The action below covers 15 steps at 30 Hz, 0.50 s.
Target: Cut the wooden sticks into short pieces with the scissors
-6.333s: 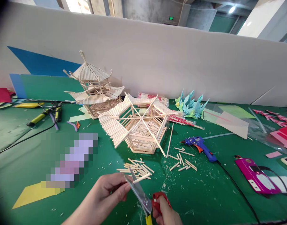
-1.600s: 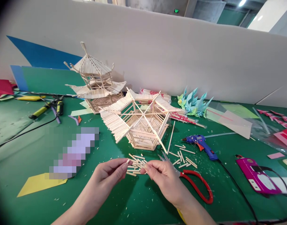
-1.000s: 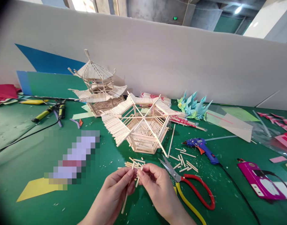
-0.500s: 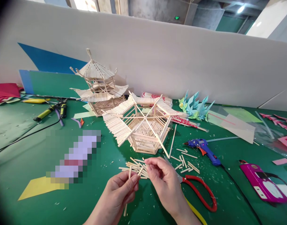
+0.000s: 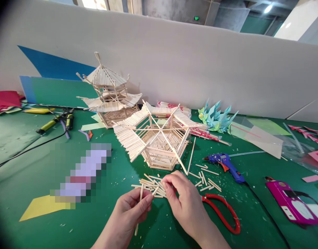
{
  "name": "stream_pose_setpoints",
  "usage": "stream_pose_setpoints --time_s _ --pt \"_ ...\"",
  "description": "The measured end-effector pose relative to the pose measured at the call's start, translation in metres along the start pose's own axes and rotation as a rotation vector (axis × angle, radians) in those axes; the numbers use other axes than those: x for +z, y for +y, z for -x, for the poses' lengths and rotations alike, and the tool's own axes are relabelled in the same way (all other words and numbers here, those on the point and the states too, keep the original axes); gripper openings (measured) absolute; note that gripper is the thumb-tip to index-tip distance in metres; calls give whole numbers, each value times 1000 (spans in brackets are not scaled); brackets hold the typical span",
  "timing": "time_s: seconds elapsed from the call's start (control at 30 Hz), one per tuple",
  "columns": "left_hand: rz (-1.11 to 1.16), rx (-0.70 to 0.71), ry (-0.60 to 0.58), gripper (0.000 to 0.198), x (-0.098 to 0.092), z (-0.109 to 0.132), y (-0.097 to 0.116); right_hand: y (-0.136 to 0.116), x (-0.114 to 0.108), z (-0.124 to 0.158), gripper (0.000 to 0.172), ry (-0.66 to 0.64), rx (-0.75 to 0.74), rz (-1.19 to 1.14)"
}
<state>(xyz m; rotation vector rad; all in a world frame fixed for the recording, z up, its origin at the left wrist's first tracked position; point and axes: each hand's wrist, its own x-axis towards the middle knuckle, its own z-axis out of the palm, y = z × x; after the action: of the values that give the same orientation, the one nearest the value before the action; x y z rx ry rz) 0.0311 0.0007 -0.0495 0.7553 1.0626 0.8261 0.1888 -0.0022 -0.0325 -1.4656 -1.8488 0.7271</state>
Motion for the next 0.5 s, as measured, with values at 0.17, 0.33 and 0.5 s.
stream_pose_setpoints --time_s 0.17,0.33,0.5 --pt "-25 -11 -11 28 -2 0 -2 -3 0 1 14 -100 9 8" --pt "62 -23 -37 27 -2 1 -3 -1 2 1 17 -116 69 68" --pt "190 -70 -64 26 -1 0 -4 -2 6 4 25 -152 234 -164"
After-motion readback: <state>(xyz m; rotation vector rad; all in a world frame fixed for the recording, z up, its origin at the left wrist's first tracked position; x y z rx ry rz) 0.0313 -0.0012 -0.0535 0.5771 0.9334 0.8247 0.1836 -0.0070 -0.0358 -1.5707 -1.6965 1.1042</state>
